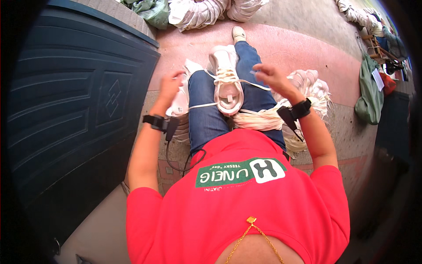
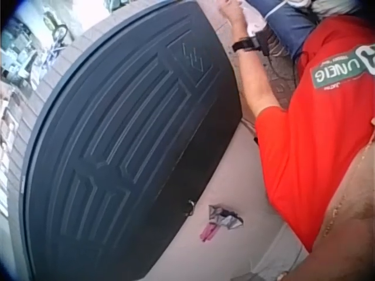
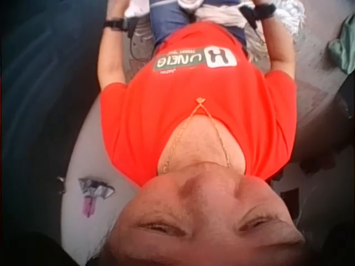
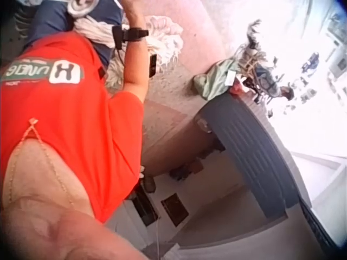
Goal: The recorder is lacing a pink and white shoe while sitting on the floor.
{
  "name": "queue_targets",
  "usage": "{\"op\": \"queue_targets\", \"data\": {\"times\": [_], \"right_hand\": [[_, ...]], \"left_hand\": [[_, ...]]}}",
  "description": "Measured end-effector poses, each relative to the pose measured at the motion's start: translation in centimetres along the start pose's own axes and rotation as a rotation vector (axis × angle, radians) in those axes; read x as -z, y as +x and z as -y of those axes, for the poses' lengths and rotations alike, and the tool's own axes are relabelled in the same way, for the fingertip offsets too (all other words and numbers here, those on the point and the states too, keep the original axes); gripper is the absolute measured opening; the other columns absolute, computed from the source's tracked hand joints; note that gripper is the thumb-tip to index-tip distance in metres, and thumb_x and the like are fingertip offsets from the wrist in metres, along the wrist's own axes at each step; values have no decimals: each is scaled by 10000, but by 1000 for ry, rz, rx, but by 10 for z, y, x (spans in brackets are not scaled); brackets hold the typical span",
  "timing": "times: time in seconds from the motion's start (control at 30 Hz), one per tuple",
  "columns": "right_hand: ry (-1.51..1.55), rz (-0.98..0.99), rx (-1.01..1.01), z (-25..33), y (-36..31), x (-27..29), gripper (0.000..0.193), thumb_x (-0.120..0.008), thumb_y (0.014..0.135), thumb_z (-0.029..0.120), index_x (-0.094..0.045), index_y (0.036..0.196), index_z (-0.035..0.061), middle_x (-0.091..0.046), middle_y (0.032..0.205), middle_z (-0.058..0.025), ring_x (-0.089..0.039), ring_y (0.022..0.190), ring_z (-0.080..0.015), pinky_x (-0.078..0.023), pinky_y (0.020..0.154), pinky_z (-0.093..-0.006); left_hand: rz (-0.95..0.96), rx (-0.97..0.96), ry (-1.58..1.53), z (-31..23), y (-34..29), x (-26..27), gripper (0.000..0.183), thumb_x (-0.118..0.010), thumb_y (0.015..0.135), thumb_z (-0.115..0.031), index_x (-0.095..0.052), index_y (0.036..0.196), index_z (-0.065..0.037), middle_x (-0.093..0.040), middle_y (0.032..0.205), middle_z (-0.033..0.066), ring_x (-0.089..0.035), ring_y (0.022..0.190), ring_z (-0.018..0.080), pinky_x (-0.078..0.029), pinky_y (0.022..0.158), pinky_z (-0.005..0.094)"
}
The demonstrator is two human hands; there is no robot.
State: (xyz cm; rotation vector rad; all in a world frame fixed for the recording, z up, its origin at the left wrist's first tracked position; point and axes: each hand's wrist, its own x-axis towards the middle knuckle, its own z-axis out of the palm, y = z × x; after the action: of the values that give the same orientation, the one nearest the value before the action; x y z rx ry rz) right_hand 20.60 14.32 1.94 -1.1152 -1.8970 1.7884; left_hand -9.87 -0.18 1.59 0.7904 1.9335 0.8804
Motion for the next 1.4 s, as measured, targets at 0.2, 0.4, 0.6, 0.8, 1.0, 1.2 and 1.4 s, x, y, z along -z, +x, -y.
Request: {"op": "queue_targets", "data": {"times": [0.2,0.4,0.6,0.8,1.0,1.2,1.4], "right_hand": [[-516,149,141,-18,2,-37,202,-491,788,144,-593,848,-21,-577,696,-195,-579,691,-309,-441,625,-351],[-819,-55,431,-29,-1,-45,126,-457,750,91,-530,701,0,-534,749,-157,-520,734,-323,-436,653,-397],[-923,-55,455,-34,8,-46,84,-462,718,67,-530,716,17,-520,762,-129,-504,759,-297,-426,640,-389],[-1027,27,414,-24,10,-50,93,-487,695,86,-541,755,40,-522,775,-104,-508,787,-270,-392,654,-409],[-1088,126,315,-23,17,-49,125,-490,712,117,-553,798,52,-562,821,-103,-543,820,-264,-391,666,-431],[-1084,169,286,-24,17,-46,139,-467,736,136,-558,794,48,-582,806,-118,-565,792,-277,-400,664,-426],[-1111,219,332,-13,15,-48,143,-471,733,136,-568,785,45,-585,806,-131,-573,787,-278,-401,656,-430]], "left_hand": [[29,-760,641,-1,-1,-69,350,-558,658,-8,-548,1004,-62,-512,1032,137,-454,997,313,-385,864,369],[-10,-850,707,-4,7,-72,234,-541,676,-12,-527,908,-41,-528,928,137,-473,914,320,-406,790,379],[-21,-714,635,-12,-8,-70,124,-505,712,-14,-494,836,-23,-543,762,185,-512,750,354,-427,653,419],[29,-760,1077,-21,-9,-34,71,-503,692,-27,-546,748,-32,-555,643,188,-543,678,351,-455,618,430],[-132,-490,887,-49,-13,-16,143,-456,770,-57,-594,794,-26,-598,671,167,-590,657,299,-476,627,361],[163,56,-746,-69,-29,-18,151,-393,875,-113,-476,952,-12,-583,859,138,-593,780,245,-487,735,359],[142,403,-669,38,-22,-22,237,-465,845,-127,-438,1040,4,-560,935,144,-577,806,241,-480,737,360]]}}
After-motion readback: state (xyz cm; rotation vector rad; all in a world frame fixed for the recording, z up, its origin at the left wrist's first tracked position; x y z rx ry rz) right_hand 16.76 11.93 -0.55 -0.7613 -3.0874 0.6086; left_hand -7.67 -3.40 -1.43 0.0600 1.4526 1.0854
